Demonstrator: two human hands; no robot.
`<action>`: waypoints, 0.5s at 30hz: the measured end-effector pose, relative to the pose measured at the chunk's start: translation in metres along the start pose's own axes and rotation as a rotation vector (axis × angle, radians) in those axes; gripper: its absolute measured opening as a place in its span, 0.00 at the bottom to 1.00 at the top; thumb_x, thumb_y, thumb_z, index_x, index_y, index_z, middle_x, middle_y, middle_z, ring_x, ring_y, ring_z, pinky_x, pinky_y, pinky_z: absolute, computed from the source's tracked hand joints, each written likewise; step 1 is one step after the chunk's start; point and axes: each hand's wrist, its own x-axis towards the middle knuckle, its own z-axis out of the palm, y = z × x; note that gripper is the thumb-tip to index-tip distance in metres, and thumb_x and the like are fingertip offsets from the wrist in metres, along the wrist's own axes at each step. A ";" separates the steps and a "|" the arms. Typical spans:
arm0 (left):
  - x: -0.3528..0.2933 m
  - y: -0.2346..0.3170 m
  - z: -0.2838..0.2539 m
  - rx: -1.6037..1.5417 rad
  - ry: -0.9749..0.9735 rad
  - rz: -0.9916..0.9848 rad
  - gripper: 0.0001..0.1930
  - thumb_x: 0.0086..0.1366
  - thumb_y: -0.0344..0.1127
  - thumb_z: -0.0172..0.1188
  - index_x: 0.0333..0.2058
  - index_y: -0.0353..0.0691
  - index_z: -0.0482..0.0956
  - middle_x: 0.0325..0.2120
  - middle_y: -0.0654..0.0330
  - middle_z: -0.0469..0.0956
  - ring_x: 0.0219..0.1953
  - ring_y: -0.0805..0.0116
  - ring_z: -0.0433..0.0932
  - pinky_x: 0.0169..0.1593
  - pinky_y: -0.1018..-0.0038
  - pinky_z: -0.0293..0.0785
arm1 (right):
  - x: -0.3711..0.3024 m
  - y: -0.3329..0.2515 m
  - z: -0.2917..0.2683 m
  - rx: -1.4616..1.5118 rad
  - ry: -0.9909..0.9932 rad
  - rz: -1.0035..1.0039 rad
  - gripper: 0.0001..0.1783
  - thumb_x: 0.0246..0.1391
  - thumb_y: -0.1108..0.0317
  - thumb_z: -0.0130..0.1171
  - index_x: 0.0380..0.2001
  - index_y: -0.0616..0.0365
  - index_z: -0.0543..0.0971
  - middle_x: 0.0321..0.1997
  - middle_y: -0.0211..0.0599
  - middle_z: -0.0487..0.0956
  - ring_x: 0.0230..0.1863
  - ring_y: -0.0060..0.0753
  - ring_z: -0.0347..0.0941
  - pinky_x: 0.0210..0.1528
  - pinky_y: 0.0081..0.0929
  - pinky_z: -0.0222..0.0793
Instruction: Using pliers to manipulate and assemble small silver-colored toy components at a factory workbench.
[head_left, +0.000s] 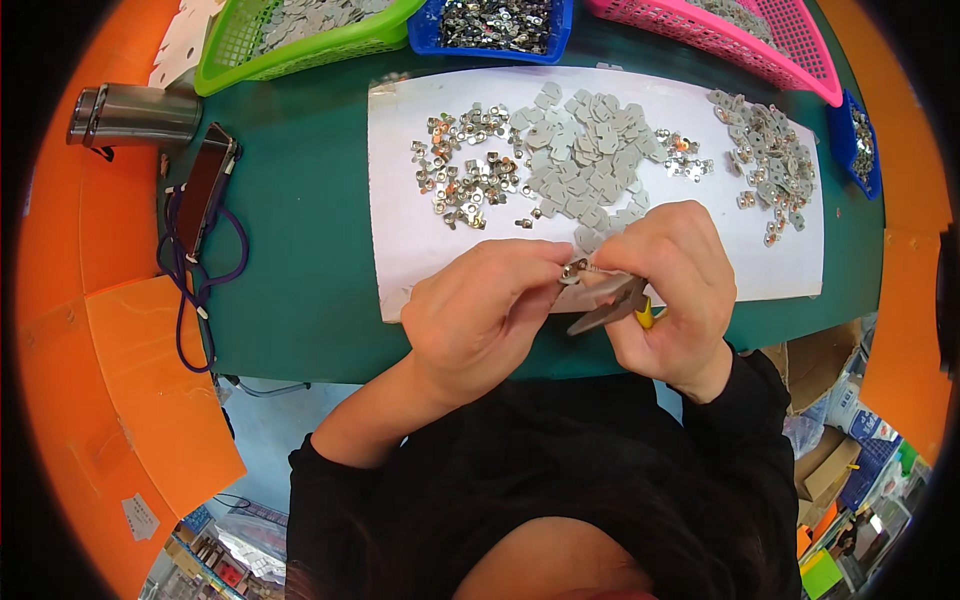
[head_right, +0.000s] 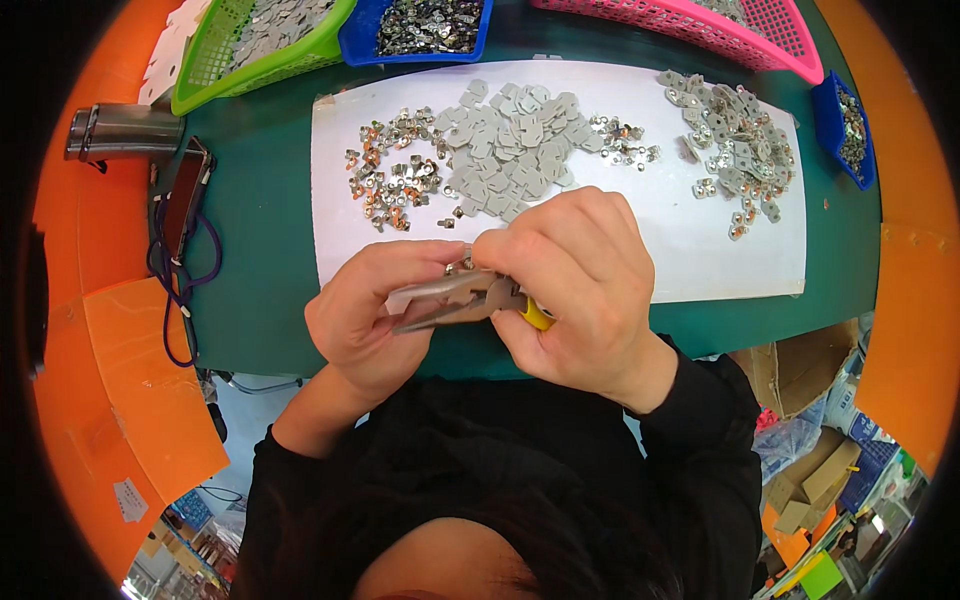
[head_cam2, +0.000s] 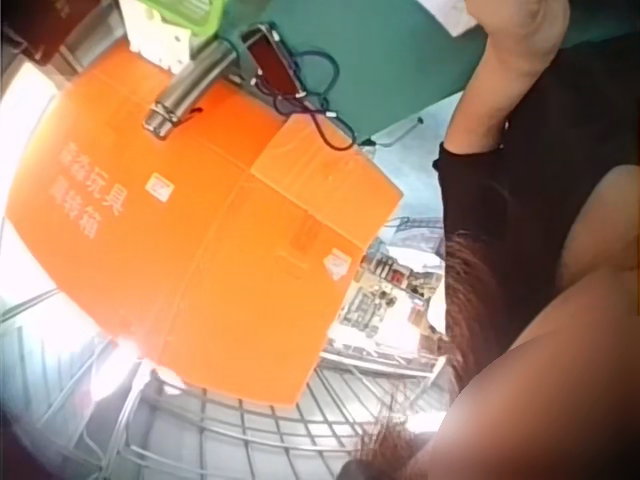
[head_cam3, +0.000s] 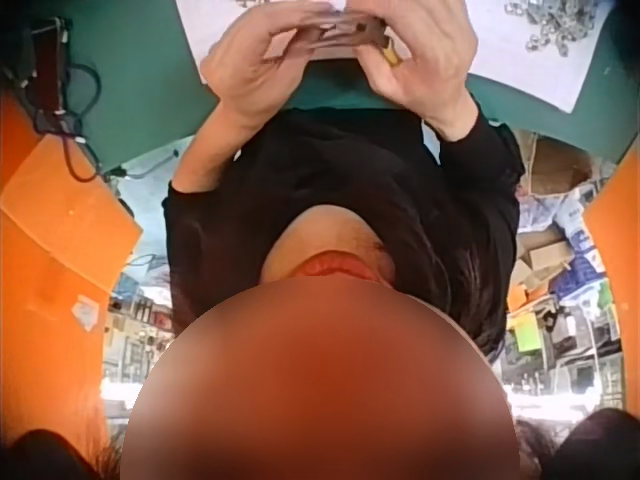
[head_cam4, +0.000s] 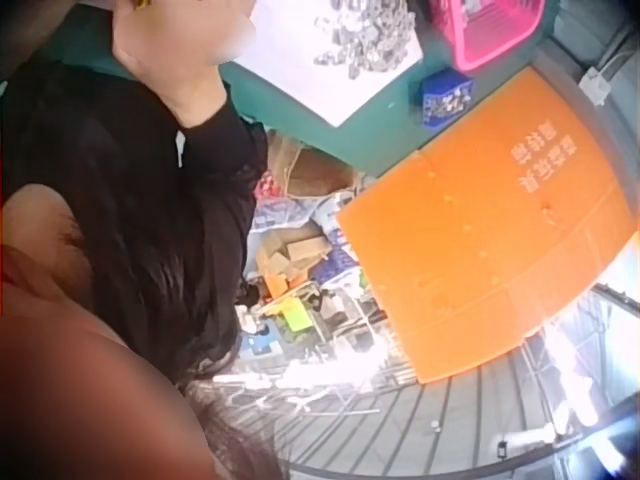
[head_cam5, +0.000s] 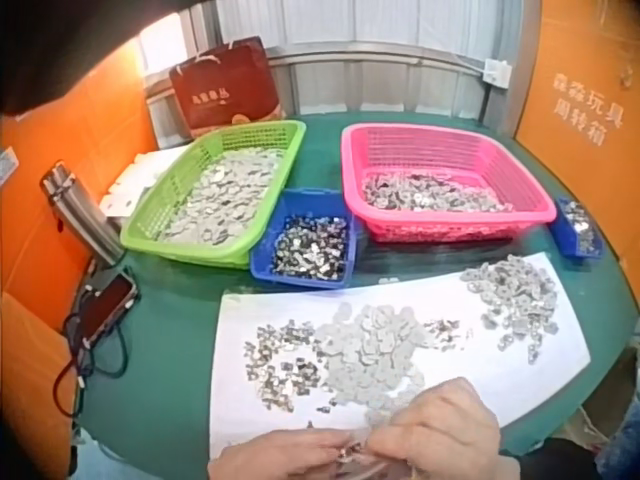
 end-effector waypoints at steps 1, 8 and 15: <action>-0.005 0.001 0.004 -0.098 0.057 -0.119 0.10 0.48 0.16 0.66 0.31 0.33 0.81 0.32 0.54 0.83 0.30 0.65 0.83 0.32 0.76 0.79 | 0.000 0.001 0.000 -0.011 0.005 -0.045 0.21 0.24 0.77 0.65 0.31 0.52 0.79 0.28 0.31 0.74 0.30 0.38 0.69 0.34 0.30 0.61; -0.001 -0.009 -0.007 -0.088 -0.024 -0.059 0.12 0.53 0.16 0.65 0.36 0.34 0.83 0.32 0.56 0.83 0.30 0.68 0.83 0.32 0.78 0.79 | -0.002 0.011 0.001 0.177 -0.065 0.036 0.21 0.25 0.77 0.64 0.31 0.50 0.80 0.28 0.29 0.74 0.31 0.36 0.70 0.34 0.30 0.61; -0.006 -0.004 -0.003 -0.537 0.014 -0.457 0.11 0.56 0.18 0.66 0.39 0.32 0.83 0.32 0.57 0.83 0.32 0.74 0.83 0.34 0.80 0.79 | -0.001 0.013 0.007 0.133 0.011 -0.029 0.23 0.24 0.74 0.68 0.33 0.49 0.83 0.27 0.26 0.74 0.30 0.33 0.70 0.34 0.29 0.60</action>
